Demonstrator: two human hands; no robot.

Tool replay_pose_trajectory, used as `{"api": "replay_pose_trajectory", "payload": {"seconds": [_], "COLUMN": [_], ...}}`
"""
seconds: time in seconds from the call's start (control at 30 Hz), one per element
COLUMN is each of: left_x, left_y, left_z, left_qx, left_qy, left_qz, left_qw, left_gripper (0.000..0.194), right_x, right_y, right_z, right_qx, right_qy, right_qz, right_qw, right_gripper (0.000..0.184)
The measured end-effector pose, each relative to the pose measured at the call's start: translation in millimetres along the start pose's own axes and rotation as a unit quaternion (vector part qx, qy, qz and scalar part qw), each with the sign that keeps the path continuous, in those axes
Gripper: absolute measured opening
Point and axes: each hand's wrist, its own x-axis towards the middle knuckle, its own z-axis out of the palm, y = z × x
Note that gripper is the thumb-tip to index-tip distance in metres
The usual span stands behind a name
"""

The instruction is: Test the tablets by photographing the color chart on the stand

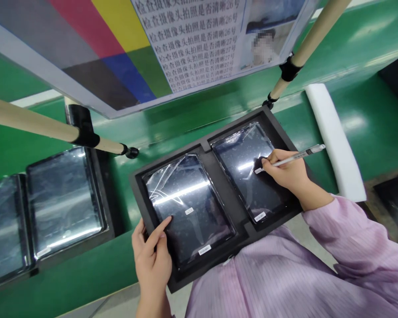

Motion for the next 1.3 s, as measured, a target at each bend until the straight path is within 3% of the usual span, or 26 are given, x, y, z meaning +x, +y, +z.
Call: {"api": "replay_pose_trajectory", "payload": {"seconds": [0.53,1.3], "left_x": [-3.0,-2.0], "left_y": [-6.0,-9.1], "left_z": [-1.4,0.0], "left_qx": [-0.001,0.006], "left_qy": [-0.008,-0.004], "left_qz": [-0.001,0.006], "left_qw": [1.000,1.000], "left_gripper": [0.028,0.029], "right_x": [-0.9,2.2], "right_y": [-1.2,-3.4], "right_z": [1.3,-0.2], "right_qx": [0.011,-0.001], "right_qy": [0.061,0.018], "right_qz": [-0.005,0.004], "right_qw": [0.998,1.000], "right_gripper": [0.037,0.036]}}
